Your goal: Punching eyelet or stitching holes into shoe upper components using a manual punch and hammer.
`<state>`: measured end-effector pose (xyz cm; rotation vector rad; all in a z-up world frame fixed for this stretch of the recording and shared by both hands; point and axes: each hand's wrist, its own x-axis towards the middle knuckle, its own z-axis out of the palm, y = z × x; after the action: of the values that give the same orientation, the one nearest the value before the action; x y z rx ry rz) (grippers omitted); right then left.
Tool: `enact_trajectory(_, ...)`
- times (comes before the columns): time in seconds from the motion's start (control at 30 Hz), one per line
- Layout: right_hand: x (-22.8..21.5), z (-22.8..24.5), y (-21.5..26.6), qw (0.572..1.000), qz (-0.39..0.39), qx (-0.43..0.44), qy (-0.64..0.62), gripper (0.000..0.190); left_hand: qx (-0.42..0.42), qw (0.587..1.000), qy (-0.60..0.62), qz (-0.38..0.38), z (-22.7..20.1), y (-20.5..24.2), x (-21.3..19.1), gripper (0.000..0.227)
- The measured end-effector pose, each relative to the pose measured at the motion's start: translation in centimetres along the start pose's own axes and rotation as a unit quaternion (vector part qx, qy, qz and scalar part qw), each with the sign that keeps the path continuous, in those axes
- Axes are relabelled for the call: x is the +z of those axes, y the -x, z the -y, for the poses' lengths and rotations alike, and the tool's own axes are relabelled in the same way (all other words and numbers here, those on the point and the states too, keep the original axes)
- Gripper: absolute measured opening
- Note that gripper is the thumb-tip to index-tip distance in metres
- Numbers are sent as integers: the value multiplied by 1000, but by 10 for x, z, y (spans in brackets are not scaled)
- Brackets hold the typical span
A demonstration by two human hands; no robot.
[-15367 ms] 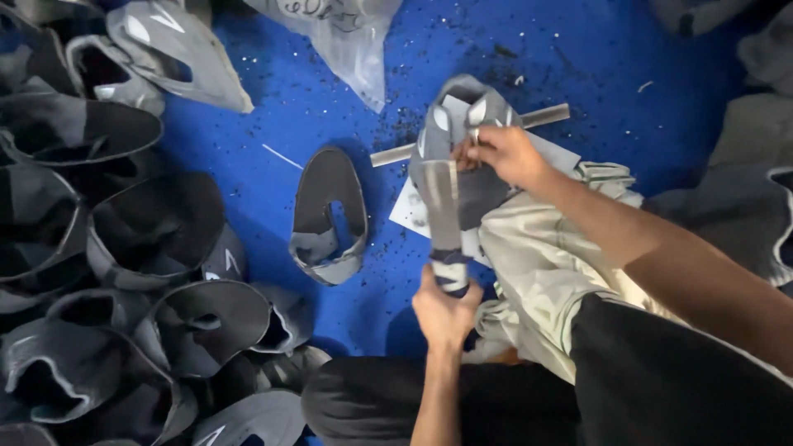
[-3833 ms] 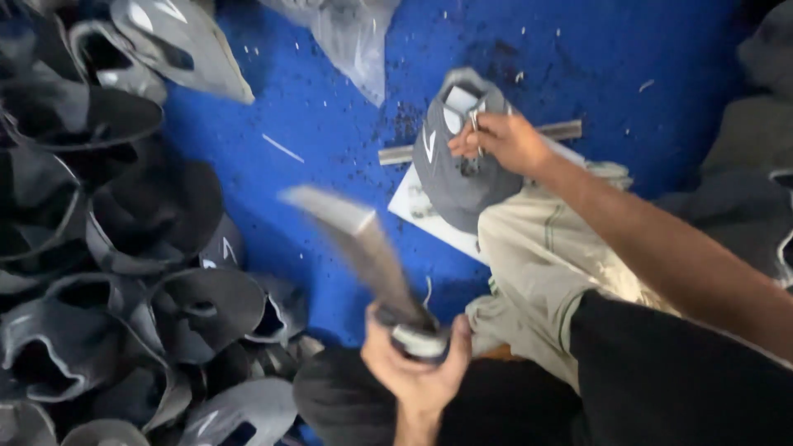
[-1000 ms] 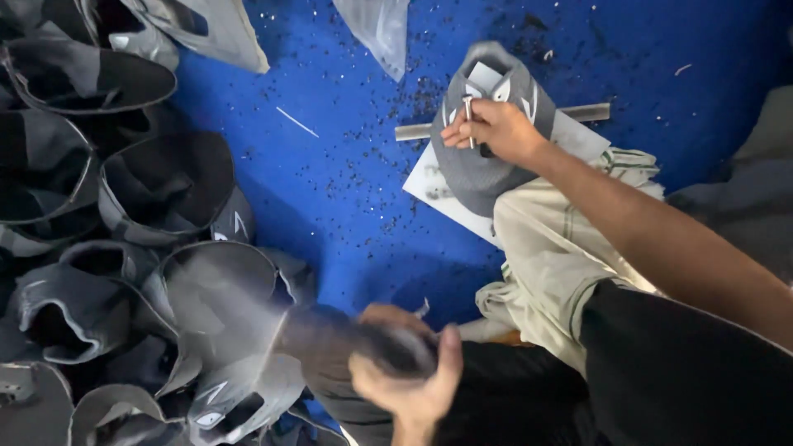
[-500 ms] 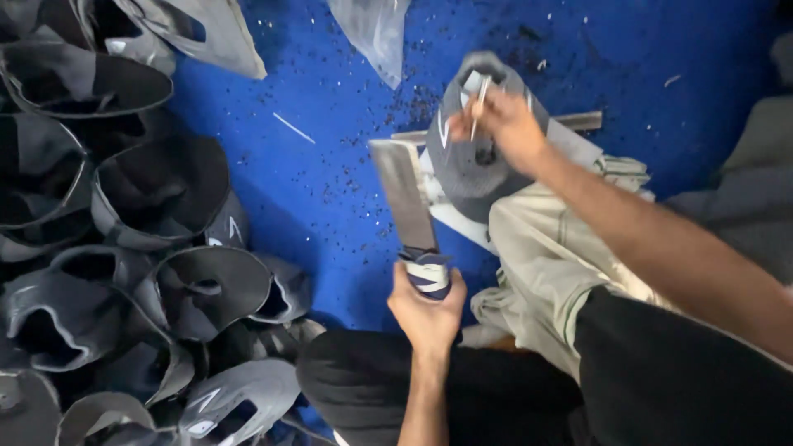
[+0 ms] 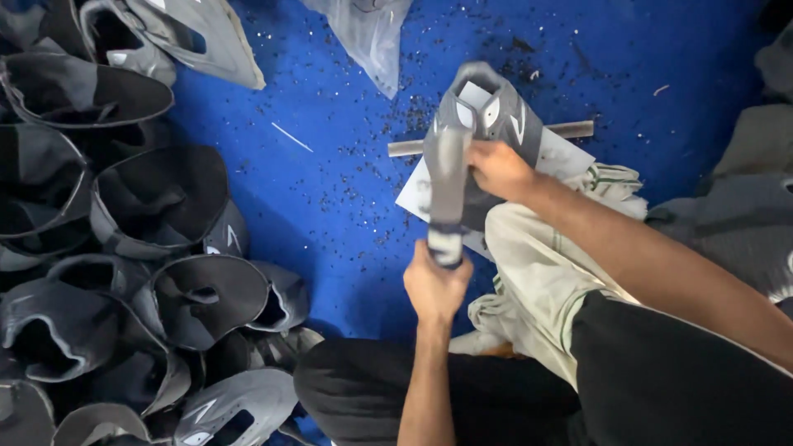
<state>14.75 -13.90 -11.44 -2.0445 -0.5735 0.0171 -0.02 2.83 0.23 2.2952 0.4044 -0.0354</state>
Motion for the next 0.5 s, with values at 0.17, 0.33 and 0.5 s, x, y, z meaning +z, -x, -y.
enact_trajectory(0.17,-23,0,-40,840,-112,244,-472,13,-66,985,159,-24,-38,15,-42,31)
enact_trajectory(0.33,-21,-16,-45,881,-7,271,-387,12,60,970,215,-92,-75,19,-89,45)
enact_trajectory(0.5,-10,-12,-24,978,-41,116,-171,13,211,929,279,-123,-25,-3,-21,33)
